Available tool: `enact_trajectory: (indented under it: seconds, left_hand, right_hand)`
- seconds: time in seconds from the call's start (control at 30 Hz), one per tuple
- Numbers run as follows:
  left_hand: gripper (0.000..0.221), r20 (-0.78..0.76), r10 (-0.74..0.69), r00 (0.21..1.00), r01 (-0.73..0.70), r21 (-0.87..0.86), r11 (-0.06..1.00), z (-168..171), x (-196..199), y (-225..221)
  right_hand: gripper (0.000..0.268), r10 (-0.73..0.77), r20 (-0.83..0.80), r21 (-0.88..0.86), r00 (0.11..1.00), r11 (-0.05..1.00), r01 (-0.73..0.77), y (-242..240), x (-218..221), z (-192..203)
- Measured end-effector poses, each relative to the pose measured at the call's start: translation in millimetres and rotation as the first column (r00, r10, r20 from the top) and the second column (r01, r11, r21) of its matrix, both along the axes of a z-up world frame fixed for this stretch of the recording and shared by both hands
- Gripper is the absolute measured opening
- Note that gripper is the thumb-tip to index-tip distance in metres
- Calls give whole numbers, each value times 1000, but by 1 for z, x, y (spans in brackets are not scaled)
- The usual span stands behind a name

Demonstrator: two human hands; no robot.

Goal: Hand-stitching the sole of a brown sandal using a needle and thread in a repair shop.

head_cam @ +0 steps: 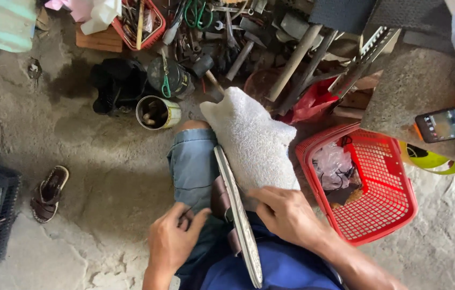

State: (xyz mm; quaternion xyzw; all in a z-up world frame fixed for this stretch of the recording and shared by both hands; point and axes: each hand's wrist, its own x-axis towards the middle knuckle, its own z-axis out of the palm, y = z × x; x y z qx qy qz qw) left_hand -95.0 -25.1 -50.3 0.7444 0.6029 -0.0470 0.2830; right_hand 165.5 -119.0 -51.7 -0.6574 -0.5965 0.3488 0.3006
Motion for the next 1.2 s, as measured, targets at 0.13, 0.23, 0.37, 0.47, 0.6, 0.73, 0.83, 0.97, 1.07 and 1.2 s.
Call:
enact_trajectory:
  seconds: [0.13,0.23,0.37,0.47,0.6,0.73,0.83,0.97,1.07,1.2]
  left_hand:
    - [43,128,56,990,-32,-181,983,9,23,1]
    - [43,113,40,993,-21,-169,985,5,31,-3]
    - [38,170,-42,985,56,-82,995,-5,41,-8]
    - [43,162,-59,985,65,-33,997,-4,52,-10]
    - [47,225,-109,968,100,48,994,1,54,-7]
    - [52,316,-30,948,97,-198,975,26,53,10]
    - [52,357,24,934,105,-337,936,37,53,20]
    - [50,395,35,918,127,-377,917,37,55,19]
    - [63,461,116,880,184,-556,811,48,62,20]
    - [66,488,222,844,130,-589,798,43,67,16]
  right_hand:
    - [20,-46,-223,-98,974,995,24,-7,13,34]
    - [19,-34,-591,-51,806,999,5,-25,26,55]
    - [42,-81,-968,-18,239,968,252,-55,19,53]
    - [115,-100,-444,-183,890,983,19,-40,5,65]
    - [91,8,-362,-359,932,922,-147,-65,-21,70]
    - [52,-479,-174,-320,860,854,411,-79,-13,41]
    - [66,-678,-630,-525,378,731,435,-88,8,0]
    - [64,-524,-840,-427,143,800,421,-99,20,-15]
    - [61,-531,-845,-447,60,764,465,-108,24,-32]
    - [60,-548,-836,-494,-35,724,482,-118,28,-49]
